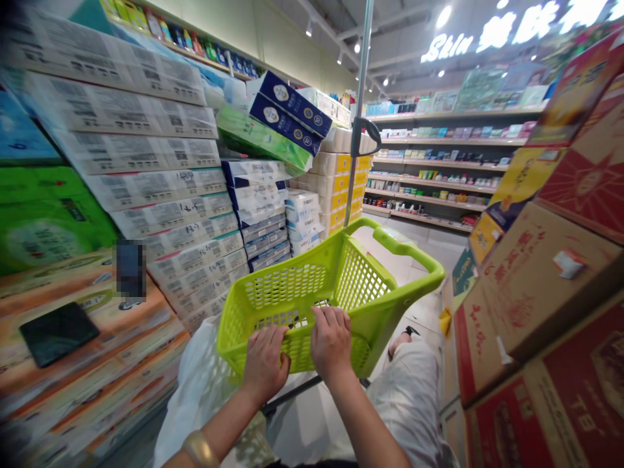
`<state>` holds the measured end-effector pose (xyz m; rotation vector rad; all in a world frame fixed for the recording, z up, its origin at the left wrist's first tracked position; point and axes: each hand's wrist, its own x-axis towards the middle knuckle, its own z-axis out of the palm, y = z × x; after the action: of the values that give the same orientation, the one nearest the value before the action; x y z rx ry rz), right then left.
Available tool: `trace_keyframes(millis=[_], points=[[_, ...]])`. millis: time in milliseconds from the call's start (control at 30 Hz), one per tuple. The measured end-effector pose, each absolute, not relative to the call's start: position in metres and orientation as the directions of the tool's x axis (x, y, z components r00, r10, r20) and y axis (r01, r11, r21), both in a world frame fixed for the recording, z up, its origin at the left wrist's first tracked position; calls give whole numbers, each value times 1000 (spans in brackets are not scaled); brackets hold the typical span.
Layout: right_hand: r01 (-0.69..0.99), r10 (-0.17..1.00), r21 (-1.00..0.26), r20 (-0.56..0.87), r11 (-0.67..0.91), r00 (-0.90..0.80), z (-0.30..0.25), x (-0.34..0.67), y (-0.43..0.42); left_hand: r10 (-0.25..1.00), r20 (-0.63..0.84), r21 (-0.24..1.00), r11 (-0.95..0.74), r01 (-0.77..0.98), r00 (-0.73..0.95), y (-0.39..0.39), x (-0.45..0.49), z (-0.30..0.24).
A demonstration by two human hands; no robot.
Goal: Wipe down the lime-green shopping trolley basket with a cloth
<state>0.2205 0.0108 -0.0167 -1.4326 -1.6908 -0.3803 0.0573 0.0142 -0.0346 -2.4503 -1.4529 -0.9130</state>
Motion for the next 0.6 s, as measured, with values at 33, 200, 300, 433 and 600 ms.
trace_keyframes(millis=[33, 200, 300, 433, 600], points=[[910, 649, -297, 760, 288, 43, -17, 218, 11, 749, 565, 179, -521, 835, 346, 15, 59, -34], [886, 676, -294, 737, 358, -29, -21, 202, 10, 754, 550, 210, -542, 813, 360, 17, 62, -35], [898, 688, -266, 724, 352, -55, -17, 217, 11, 762, 549, 247, -541, 804, 344, 21, 60, -35], [948, 656, -190, 754, 255, -26, -6, 259, 13, 777, 527, 290, -545, 787, 344, 32, 50, -28], [976, 616, -140, 788, 166, 8, 3, 280, 13, 810, 462, 251, -510, 823, 361, 49, 42, -14]])
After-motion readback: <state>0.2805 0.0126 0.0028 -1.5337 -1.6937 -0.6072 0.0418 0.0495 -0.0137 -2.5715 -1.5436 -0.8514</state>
